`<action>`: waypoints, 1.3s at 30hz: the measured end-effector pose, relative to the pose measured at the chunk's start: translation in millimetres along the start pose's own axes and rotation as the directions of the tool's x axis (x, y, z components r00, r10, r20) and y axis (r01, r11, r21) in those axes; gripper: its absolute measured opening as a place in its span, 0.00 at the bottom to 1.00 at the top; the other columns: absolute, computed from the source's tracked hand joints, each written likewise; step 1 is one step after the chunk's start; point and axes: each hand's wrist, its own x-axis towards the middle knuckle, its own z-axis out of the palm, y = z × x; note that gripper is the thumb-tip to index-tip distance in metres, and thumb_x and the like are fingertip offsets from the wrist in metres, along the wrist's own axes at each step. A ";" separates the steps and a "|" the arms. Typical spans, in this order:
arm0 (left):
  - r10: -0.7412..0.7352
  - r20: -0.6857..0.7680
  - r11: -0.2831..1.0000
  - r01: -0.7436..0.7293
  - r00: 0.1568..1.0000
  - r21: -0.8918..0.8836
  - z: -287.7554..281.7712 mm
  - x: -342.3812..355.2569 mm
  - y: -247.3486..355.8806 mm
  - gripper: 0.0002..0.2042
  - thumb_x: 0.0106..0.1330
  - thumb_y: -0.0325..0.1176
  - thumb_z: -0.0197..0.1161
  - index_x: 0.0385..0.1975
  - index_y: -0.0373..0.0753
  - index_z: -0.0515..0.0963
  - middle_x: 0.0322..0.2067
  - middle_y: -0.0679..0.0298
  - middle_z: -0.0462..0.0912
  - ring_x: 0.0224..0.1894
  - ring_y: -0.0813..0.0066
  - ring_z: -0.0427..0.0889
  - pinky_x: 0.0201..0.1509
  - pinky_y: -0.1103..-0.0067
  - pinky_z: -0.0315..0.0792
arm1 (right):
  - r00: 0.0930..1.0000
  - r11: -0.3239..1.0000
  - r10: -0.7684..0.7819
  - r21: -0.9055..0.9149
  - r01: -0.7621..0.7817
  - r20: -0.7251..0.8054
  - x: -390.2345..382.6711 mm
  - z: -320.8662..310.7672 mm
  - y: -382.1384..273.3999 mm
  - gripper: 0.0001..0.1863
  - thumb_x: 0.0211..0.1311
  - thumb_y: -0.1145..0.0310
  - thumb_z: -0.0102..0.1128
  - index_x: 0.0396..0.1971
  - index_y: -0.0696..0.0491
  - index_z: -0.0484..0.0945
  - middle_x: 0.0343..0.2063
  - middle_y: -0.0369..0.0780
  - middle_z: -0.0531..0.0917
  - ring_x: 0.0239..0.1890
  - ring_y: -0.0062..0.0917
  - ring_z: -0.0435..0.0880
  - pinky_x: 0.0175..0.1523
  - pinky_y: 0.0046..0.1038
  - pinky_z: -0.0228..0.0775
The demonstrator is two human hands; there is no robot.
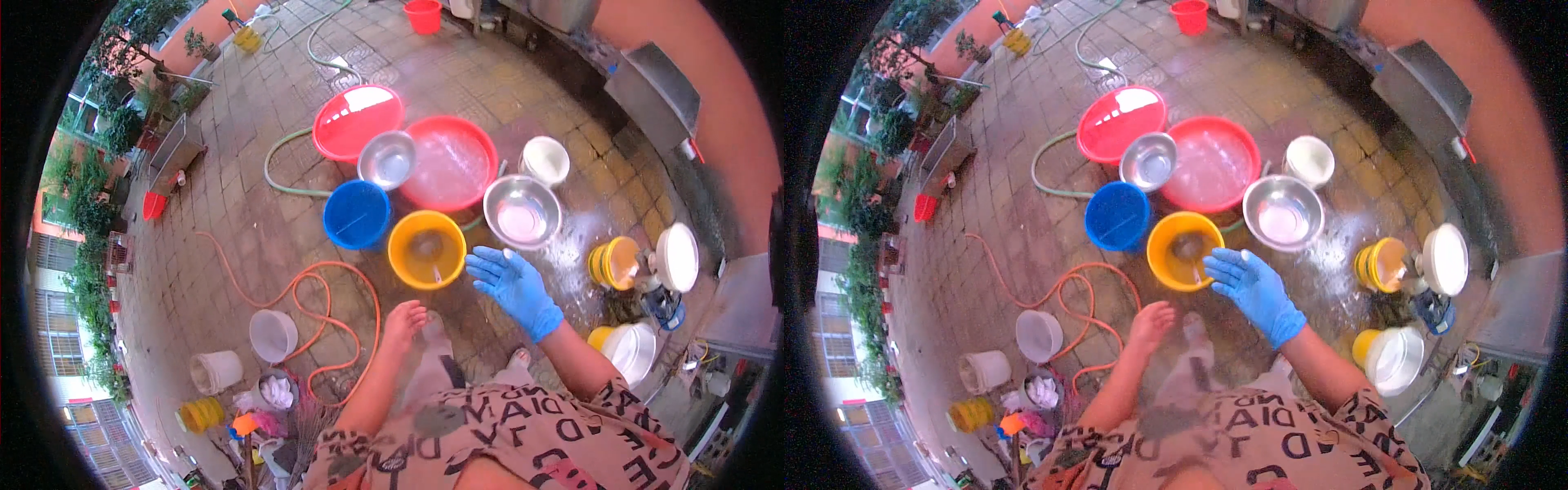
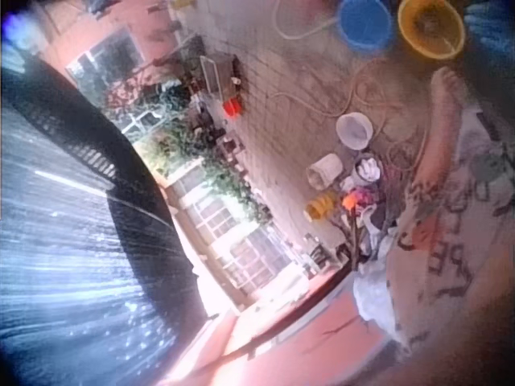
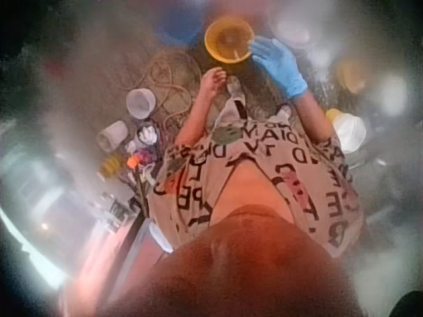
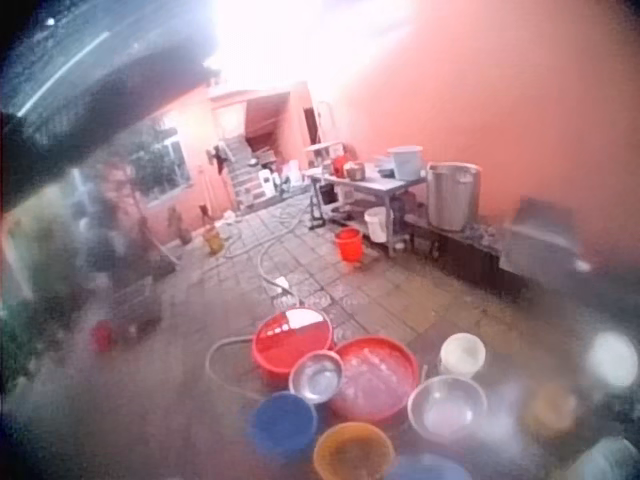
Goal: Using a wrench to tighten or loosen bolts on the corners of a metal tray.
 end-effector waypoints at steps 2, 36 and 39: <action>-0.005 -0.026 1.000 0.005 1.000 0.014 -2.5 15.5 38.9 0.13 0.65 0.36 0.49 0.43 0.34 0.71 0.35 0.60 0.78 0.35 0.73 0.78 0.39 0.77 0.73 | 0.992 0.949 0.109 0.290 -0.124 0.067 53.1 -7.9 -4.2 0.27 0.66 0.52 0.37 0.53 0.59 0.66 0.50 0.47 0.73 0.51 0.33 0.73 0.55 0.36 0.64; -0.201 -0.252 0.979 0.189 0.947 -0.069 20.1 539.2 63.7 0.20 0.66 0.34 0.45 0.56 0.32 0.60 0.56 0.49 0.64 0.56 0.60 0.68 0.58 0.70 0.64 | 0.924 0.275 -0.033 -0.893 -0.357 -0.380 579.9 -399.8 230.2 0.14 0.52 0.71 0.47 0.36 0.59 0.77 0.35 0.45 0.80 0.40 0.29 0.78 0.47 0.30 0.68; -0.211 -0.175 0.947 0.157 0.962 -0.279 1.9 564.4 48.7 0.21 0.66 0.36 0.47 0.56 0.32 0.60 0.57 0.49 0.62 0.58 0.60 0.66 0.61 0.71 0.61 | 0.641 0.603 -0.345 -0.686 -0.408 -0.685 611.4 -410.8 246.0 0.16 0.54 0.69 0.50 0.41 0.60 0.75 0.36 0.45 0.80 0.40 0.27 0.76 0.48 0.29 0.66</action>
